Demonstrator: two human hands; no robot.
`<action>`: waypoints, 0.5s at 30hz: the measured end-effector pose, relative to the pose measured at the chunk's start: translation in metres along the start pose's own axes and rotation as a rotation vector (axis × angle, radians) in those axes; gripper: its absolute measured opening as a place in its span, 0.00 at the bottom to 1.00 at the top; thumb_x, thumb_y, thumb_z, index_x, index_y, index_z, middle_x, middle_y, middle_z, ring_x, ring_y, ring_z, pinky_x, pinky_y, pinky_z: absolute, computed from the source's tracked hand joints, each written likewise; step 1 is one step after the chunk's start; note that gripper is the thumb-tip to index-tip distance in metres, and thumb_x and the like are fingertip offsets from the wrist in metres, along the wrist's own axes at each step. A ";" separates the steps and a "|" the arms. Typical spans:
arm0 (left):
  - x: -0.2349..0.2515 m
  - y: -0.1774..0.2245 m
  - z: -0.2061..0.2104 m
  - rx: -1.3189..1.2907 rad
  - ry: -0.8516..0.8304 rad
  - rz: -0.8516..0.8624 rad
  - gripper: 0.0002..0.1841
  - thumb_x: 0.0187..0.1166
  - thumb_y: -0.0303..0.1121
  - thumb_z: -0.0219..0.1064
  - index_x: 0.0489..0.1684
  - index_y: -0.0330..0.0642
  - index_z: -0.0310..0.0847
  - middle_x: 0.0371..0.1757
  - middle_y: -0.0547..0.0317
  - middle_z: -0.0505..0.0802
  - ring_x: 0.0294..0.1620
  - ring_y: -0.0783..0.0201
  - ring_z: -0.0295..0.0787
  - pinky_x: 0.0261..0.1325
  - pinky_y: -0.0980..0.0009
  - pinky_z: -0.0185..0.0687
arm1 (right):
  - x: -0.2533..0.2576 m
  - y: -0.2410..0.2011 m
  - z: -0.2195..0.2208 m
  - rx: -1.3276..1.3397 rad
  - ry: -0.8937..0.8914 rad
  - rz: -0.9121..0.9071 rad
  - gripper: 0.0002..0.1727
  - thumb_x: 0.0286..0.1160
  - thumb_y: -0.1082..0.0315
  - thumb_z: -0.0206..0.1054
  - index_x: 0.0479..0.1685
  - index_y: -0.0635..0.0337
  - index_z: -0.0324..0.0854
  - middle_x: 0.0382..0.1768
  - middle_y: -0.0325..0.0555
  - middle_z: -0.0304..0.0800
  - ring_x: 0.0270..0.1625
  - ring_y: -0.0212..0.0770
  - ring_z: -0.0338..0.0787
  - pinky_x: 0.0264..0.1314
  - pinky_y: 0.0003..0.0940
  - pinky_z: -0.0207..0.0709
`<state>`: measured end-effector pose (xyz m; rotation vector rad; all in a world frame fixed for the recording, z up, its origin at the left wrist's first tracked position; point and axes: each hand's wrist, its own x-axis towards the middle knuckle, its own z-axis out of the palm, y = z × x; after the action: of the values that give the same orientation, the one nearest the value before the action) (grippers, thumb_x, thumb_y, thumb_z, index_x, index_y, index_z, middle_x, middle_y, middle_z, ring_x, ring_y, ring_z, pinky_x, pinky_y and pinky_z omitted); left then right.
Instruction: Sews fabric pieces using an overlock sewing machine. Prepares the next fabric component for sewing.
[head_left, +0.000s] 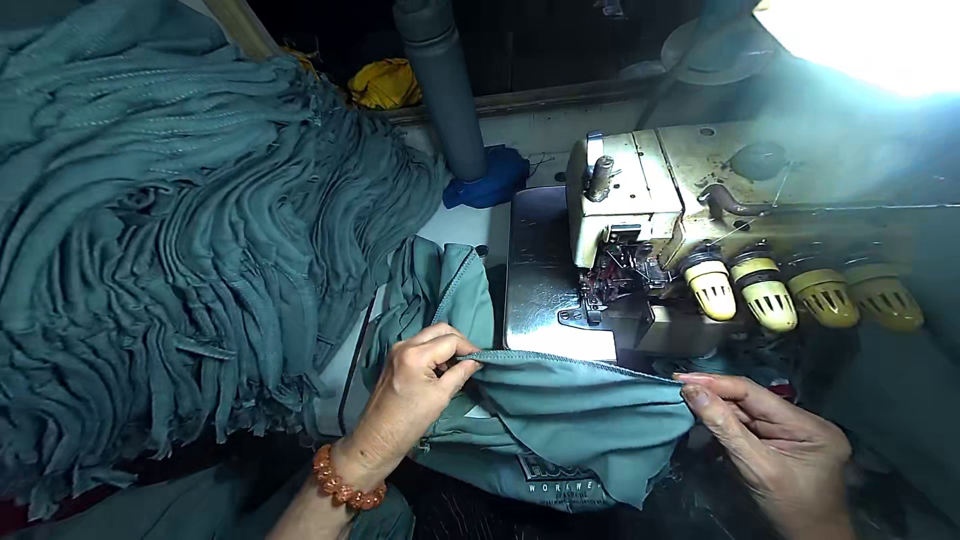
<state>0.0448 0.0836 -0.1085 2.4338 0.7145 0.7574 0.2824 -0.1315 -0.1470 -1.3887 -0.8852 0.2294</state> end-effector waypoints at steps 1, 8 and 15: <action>0.001 0.000 -0.006 -0.007 0.027 0.009 0.04 0.68 0.31 0.74 0.28 0.46 0.94 0.38 0.71 0.94 0.41 0.83 0.90 0.46 0.86 0.86 | 0.001 0.001 -0.001 -0.012 0.010 0.000 0.05 0.73 0.67 0.72 0.40 0.51 0.94 0.32 0.23 0.95 0.31 0.15 0.88 0.35 0.10 0.82; 0.002 0.062 -0.021 -0.052 -0.283 0.021 0.25 0.68 0.48 0.77 0.64 0.50 0.90 0.58 0.64 0.94 0.44 0.73 0.91 0.41 0.72 0.90 | -0.002 -0.041 0.015 -0.055 -0.274 -0.181 0.06 0.83 0.69 0.66 0.44 0.59 0.89 0.41 0.32 0.96 0.46 0.15 0.90 0.52 0.14 0.84; 0.010 0.114 0.010 -0.296 -0.060 0.306 0.06 0.68 0.26 0.69 0.26 0.32 0.87 0.26 0.48 0.92 0.32 0.58 0.91 0.36 0.64 0.85 | -0.030 -0.037 0.053 0.257 -0.293 -0.060 0.35 0.62 0.67 0.83 0.72 0.61 0.75 0.67 0.36 0.87 0.70 0.27 0.84 0.76 0.29 0.77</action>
<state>0.0962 0.0019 -0.0457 2.3028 0.1889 0.8354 0.2143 -0.1185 -0.1290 -1.1031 -1.0966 0.4926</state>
